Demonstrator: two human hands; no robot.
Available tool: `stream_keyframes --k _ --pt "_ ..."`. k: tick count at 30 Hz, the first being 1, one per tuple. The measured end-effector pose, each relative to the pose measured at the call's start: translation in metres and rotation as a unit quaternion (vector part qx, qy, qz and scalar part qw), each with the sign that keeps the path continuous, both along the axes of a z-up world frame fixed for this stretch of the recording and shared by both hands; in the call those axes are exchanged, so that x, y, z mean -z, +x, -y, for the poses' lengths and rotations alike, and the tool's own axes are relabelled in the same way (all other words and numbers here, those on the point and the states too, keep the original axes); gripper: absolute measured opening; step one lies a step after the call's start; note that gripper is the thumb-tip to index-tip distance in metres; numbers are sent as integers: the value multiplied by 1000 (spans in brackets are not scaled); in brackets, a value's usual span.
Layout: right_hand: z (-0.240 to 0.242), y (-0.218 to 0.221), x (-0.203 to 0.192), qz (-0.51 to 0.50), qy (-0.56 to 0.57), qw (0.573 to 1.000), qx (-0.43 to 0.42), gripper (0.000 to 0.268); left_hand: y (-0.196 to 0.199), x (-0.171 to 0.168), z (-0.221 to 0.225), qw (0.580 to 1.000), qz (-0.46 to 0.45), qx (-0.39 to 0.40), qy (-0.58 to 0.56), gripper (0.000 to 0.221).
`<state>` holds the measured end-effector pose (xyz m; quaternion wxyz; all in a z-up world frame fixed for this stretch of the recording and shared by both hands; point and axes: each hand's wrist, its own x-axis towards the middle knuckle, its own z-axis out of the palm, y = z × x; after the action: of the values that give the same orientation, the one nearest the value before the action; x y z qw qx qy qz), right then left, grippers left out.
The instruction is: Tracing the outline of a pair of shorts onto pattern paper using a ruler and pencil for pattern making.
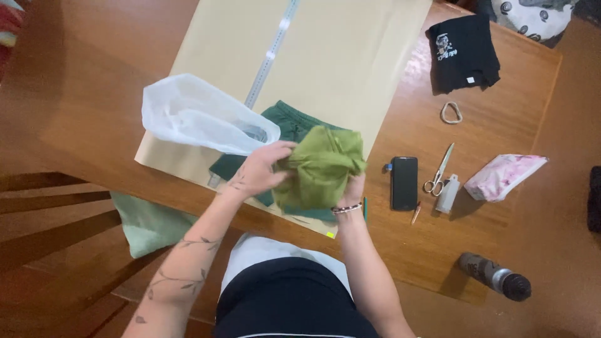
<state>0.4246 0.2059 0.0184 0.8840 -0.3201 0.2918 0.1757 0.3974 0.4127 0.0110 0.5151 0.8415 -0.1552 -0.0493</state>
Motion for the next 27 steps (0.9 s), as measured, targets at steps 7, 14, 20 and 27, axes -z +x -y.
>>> stream_keyframes --k 7,14,20,27 --pt "69 16 146 69 -444 893 15 25 -4 142 -15 955 -76 -152 244 25" --pt "43 -2 128 332 -651 650 -209 46 -10 124 10 947 -110 -113 279 40" --pt "30 1 159 357 -763 345 -414 62 1 163 30 935 -116 -76 327 16" --pt "149 -39 146 256 -732 468 -424 38 -59 85 6 986 -21 -150 70 7"
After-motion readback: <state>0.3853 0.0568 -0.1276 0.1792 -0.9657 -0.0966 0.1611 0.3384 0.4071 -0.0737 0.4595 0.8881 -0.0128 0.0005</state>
